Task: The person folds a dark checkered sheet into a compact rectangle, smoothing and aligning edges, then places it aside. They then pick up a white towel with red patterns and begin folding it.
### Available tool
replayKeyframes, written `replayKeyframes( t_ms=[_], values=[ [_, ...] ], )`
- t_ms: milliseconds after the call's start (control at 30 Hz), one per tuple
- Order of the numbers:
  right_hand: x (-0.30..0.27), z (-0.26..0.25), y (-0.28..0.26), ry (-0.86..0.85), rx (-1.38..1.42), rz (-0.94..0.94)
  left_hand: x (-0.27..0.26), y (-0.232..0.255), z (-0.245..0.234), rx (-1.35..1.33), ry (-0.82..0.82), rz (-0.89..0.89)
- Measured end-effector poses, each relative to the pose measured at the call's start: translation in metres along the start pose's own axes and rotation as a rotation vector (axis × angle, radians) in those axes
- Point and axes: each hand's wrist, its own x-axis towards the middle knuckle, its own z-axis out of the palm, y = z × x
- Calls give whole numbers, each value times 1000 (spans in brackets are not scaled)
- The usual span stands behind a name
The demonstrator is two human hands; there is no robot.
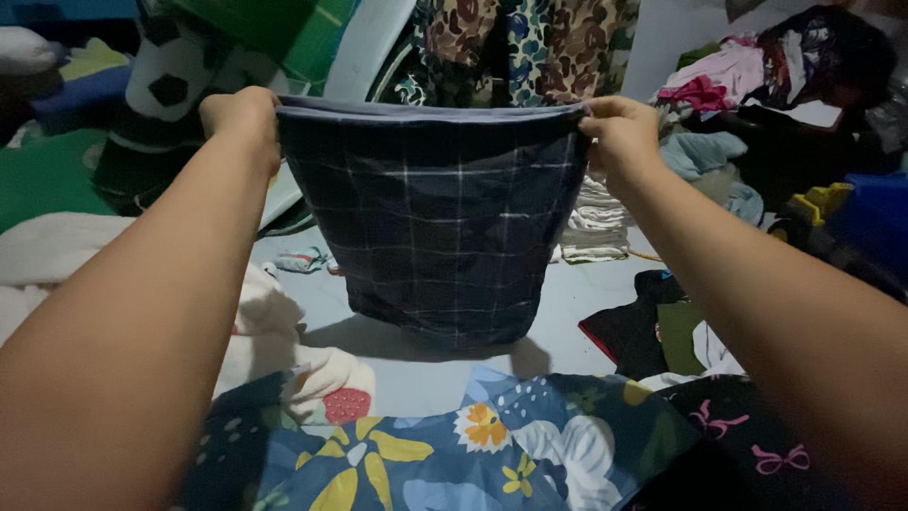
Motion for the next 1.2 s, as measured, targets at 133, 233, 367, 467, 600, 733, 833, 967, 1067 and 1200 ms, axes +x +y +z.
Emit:
replayKeyframes(
  t_ms=[133, 233, 367, 467, 600, 733, 833, 967, 1067, 1200],
  values=[
    [6, 5, -1, -1, 23, -27, 13, -4, 2, 3, 31, 6],
    [5, 9, -3, 2, 7, 6, 17, -5, 5, -55, -1, -25],
    [7, 7, 4, 18, -19, 84, 16, -8, 6, -162, -92, -52],
    [20, -1, 23, -58, -37, -14, 19, -12, 9, -254, -162, -49],
    [44, -8, 53, -84, -99, -189, 20, -24, 15, -216, -129, -111],
    [44, -11, 55, -3, -155, -97, 15, -30, 13, 21, -94, 7],
    [29, -8, 38, 26, -78, 102, 7, -29, 7, 91, -113, 95],
    [9, 4, 11, -18, 114, 211, 2, -29, 3, -15, -174, 170],
    [-1, 12, -1, -33, 124, 231, 14, -36, 7, -30, -158, 169],
    [-8, 19, -5, -77, 43, 138, 38, -52, 15, 266, -46, 250]
  ],
)
